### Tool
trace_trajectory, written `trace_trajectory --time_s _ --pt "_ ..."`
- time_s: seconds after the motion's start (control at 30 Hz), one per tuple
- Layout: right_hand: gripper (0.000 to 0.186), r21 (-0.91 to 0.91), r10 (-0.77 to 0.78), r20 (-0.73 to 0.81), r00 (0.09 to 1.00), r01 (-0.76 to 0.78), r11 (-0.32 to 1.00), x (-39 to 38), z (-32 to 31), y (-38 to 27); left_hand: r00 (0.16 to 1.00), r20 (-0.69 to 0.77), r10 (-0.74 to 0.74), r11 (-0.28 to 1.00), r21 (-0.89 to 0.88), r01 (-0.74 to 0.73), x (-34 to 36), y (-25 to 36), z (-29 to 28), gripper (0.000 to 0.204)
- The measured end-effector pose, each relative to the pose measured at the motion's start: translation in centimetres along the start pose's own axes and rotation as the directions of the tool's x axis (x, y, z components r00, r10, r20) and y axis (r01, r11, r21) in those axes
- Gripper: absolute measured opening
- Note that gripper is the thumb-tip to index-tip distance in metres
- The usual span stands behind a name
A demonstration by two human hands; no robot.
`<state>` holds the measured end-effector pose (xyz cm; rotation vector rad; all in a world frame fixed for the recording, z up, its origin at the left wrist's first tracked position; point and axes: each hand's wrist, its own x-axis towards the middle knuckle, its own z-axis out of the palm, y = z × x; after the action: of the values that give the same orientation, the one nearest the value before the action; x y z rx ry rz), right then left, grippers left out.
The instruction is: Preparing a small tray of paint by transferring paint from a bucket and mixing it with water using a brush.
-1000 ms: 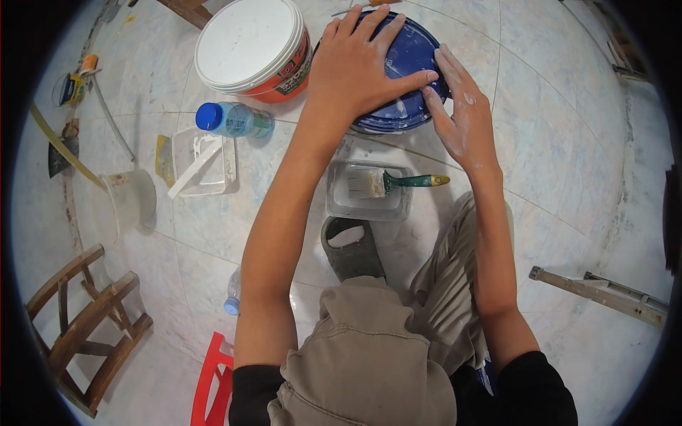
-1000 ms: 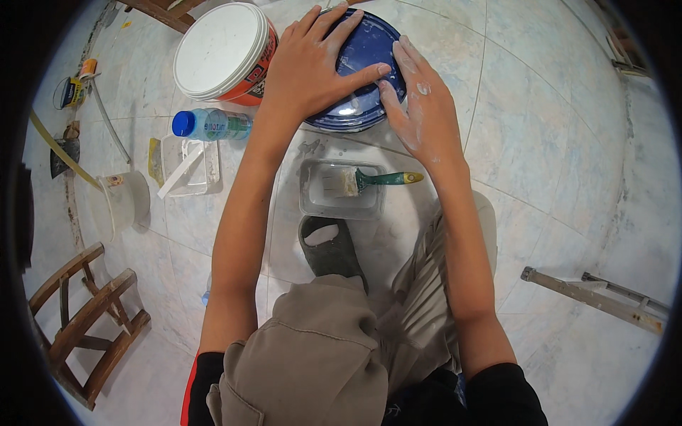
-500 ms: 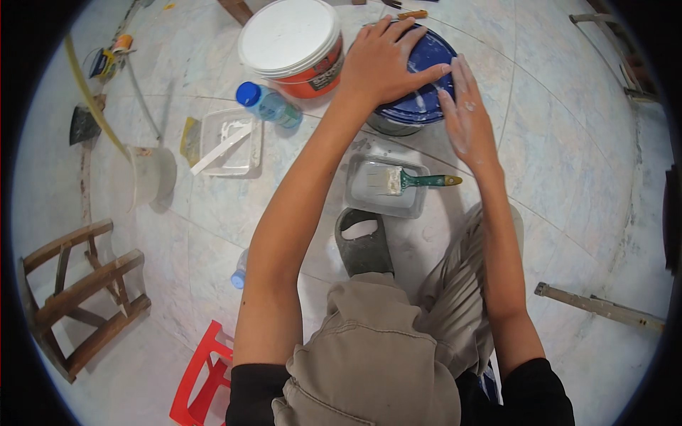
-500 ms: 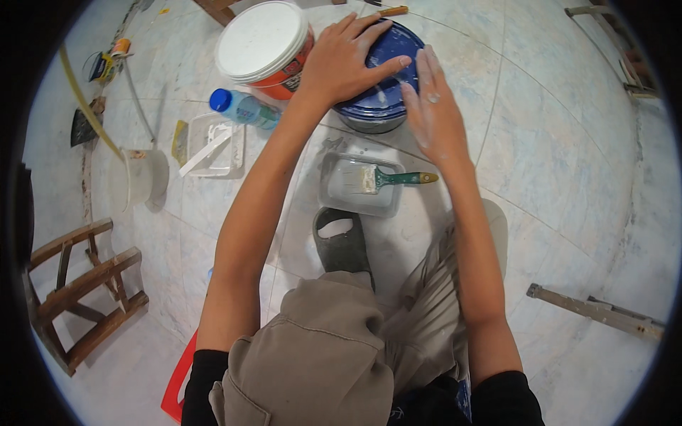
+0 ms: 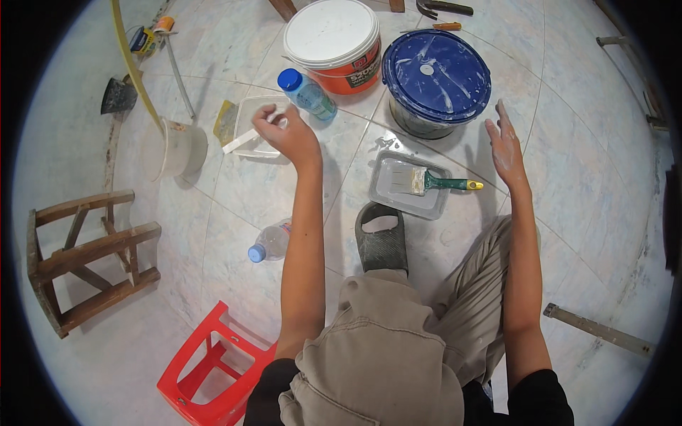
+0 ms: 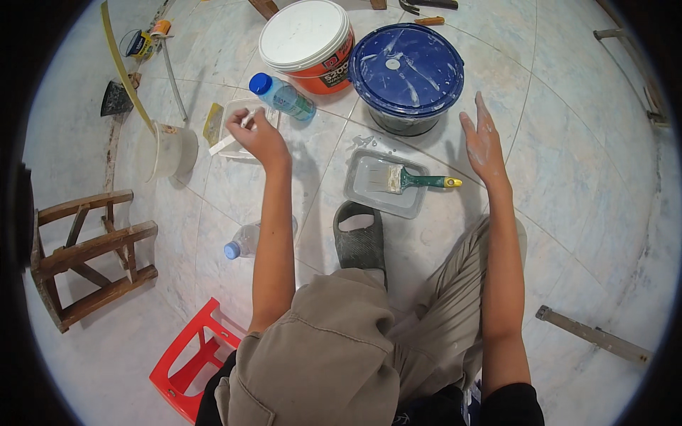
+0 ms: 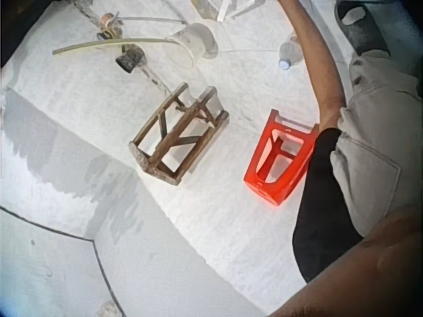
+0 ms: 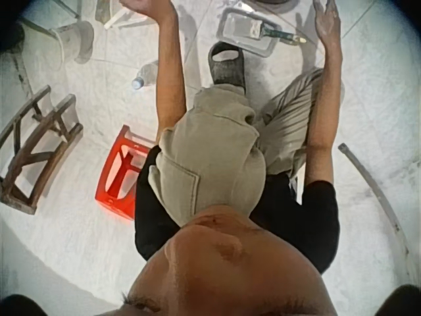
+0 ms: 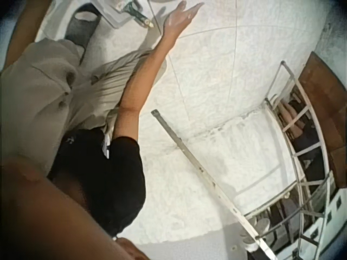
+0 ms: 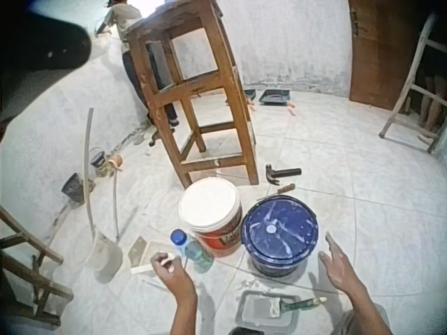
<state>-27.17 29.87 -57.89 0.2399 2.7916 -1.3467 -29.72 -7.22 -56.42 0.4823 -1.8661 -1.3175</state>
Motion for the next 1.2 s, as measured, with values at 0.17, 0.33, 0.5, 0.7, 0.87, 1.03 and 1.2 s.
trace_trajectory --time_s 0.17,0.33,0.5,0.7,0.87,1.03,1.2 --pt "0.073 -0.096 -0.03 0.075 0.997 0.037 0.995 -0.6 0.6 0.3 0.93 0.211 -0.3 0.941 -0.094 0.325 -6.0 -3.5 -2.9 0.016" --pt "0.074 -0.139 -0.045 0.064 0.997 0.054 0.989 -0.2 -0.6 1.8 0.573 0.592 -0.567 0.756 0.097 0.648 -16.3 -0.6 -9.6 0.023" --pt "0.073 -0.112 -0.051 0.096 0.994 0.062 0.992 0.1 0.4 0.9 0.588 0.309 -0.747 0.588 -0.107 0.802 -22.8 -4.2 -20.8 0.018" --pt "0.059 -0.139 -0.147 0.066 0.987 0.155 0.978 -1.1 -0.2 1.4 0.961 0.142 -0.237 0.971 0.02 0.236 -15.2 -4.7 -23.7 0.081" --pt "0.047 -0.329 0.024 0.504 0.863 0.167 0.929 -3.2 0.0 -0.4 0.886 0.417 -0.204 0.976 0.017 0.217 -9.3 -4.3 -23.1 0.08" --pt "0.047 -0.577 0.134 0.463 0.876 0.183 0.796 -7.4 0.9 -3.4 0.817 0.48 -0.318 0.945 0.224 0.236 -8.4 -1.1 -20.2 0.06" --pt "0.033 -0.401 -0.127 0.467 0.875 0.337 0.852 -7.4 -0.6 -5.5 0.621 0.74 -0.259 0.965 0.231 0.127 -7.7 1.5 -19.0 0.059"
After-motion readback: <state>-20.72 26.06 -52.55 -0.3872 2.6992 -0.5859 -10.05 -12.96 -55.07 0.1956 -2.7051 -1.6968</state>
